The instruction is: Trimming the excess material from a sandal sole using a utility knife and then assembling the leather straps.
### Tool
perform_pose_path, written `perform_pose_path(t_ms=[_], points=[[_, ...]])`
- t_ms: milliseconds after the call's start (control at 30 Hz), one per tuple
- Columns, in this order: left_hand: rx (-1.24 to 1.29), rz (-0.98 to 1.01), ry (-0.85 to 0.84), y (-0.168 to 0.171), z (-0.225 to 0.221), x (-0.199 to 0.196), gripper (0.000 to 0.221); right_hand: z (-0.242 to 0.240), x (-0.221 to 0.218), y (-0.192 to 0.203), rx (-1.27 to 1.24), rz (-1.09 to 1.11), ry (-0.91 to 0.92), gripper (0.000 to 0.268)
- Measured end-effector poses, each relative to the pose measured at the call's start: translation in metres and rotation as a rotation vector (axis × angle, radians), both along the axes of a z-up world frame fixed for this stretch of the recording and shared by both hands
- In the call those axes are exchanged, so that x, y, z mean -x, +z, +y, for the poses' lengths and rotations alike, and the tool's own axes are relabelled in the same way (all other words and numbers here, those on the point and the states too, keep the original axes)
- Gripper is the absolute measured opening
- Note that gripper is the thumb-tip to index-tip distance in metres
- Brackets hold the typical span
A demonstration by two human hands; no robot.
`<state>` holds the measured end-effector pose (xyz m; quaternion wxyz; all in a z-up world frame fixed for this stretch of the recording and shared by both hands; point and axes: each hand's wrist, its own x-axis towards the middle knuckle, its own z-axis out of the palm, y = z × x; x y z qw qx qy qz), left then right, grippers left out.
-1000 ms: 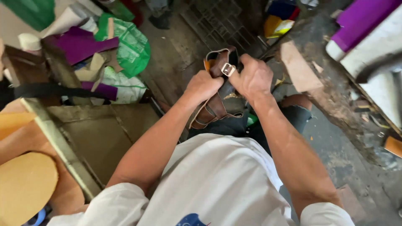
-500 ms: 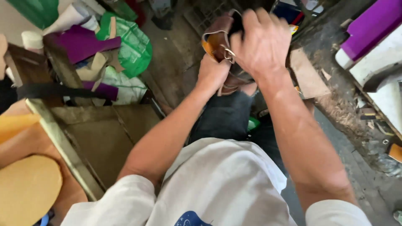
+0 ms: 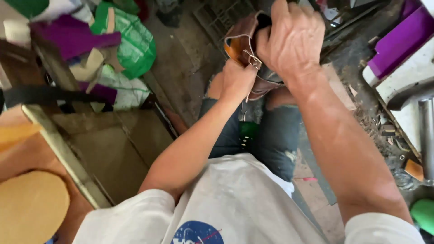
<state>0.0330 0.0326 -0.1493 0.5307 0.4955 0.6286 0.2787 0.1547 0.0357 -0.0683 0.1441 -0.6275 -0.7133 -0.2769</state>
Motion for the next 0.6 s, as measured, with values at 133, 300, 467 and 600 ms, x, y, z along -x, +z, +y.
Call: perform_pose_path(t_ms=[133,300,467,600], points=[[-0.043,-0.069,-0.056,-0.023,0.018,0.009,0.038,0.017,-0.007,-0.045,0.115,0.131,0.000,0.021],[0.101,0.020,-0.030,-0.011,0.021,0.026,0.025,0.045,0.009,-0.077,0.218,0.153,-0.182,0.046],[0.182,-0.027,0.002,-0.013,0.029,0.011,0.025,0.040,-0.012,-0.092,0.130,0.149,-0.061,0.032],[-0.023,0.033,0.006,-0.065,0.027,-0.009,0.039,0.014,-0.017,-0.093,0.091,0.200,-0.040,0.032]])
